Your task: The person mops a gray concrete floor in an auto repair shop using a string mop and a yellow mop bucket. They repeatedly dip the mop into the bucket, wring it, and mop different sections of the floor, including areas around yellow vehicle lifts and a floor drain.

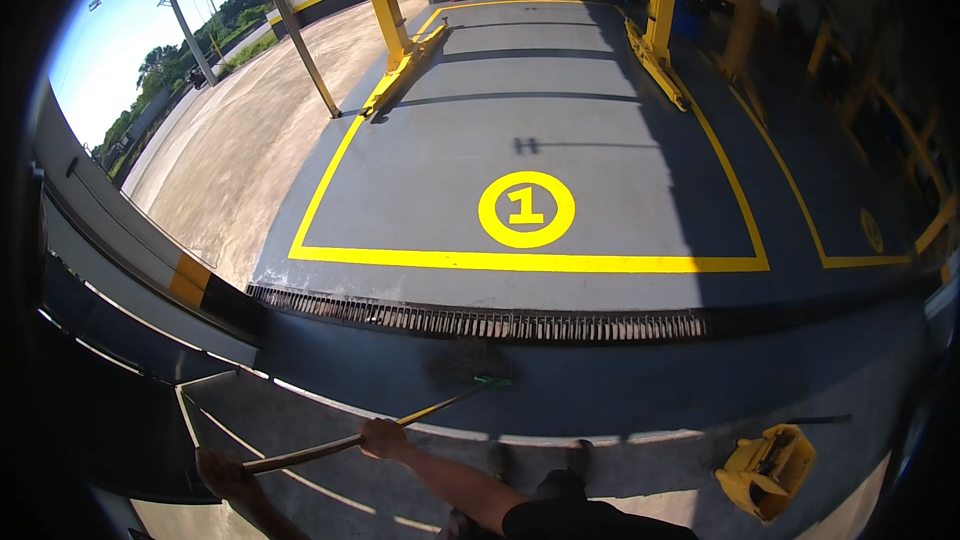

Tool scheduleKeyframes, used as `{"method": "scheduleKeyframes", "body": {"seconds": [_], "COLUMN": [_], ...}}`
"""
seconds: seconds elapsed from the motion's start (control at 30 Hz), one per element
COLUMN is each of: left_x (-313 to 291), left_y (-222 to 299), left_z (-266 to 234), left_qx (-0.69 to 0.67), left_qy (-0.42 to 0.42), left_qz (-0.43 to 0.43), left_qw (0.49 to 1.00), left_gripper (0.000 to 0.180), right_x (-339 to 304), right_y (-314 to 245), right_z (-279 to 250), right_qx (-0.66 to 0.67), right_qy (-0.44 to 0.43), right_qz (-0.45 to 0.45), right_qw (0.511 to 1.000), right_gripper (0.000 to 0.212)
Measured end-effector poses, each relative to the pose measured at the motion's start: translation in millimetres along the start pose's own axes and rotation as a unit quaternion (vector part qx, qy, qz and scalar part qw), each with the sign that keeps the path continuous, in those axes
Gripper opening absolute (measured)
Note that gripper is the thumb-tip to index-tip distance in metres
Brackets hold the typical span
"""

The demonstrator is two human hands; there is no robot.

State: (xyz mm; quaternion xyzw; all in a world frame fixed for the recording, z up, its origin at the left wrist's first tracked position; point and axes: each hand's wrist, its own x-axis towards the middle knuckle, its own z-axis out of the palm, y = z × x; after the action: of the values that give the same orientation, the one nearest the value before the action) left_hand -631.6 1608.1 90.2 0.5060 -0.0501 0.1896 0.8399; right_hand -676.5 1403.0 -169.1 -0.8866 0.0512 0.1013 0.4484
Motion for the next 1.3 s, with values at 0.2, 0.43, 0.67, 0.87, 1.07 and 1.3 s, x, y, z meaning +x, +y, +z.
{"method": "scheduleKeyframes", "body": {"seconds": [0.2, 0.43, 0.67, 0.87, 1.07, 1.3], "left_x": [-74, -355, -553, -513, -306, -10], "left_y": [-108, -193, -188, -208, -227, -138], "left_z": [110, 284, 325, 236, 88, -64], "left_qx": [-0.137, -0.235, -0.148, -0.057, -0.027, -0.105], "left_qy": [-0.164, -0.464, -0.74, -0.738, -0.58, -0.463], "left_qz": [-0.159, -0.379, -0.379, -0.35, -0.433, -0.284], "left_qw": [0.964, 0.765, 0.536, 0.574, 0.689, 0.833], "left_gripper": [0.034, 0.041, 0.02, 0.015, 0.027, 0.047], "right_x": [-126, -387, -589, -574, -385, -109], "right_y": [131, 346, 446, 467, 396, 165], "right_z": [-81, -156, -175, -113, -37, 76], "right_qx": [0.069, 0.014, 0.001, -0.087, -0.188, -0.121], "right_qy": [0.116, 0.376, 0.463, 0.414, 0.341, 0.143], "right_qz": [0.15, 0.325, 0.506, 0.496, 0.341, 0.146], "right_qw": [0.979, 0.868, 0.728, 0.758, 0.856, 0.971], "right_gripper": [0.021, 0.018, 0.036, 0.026, 0.02, 0.015]}}
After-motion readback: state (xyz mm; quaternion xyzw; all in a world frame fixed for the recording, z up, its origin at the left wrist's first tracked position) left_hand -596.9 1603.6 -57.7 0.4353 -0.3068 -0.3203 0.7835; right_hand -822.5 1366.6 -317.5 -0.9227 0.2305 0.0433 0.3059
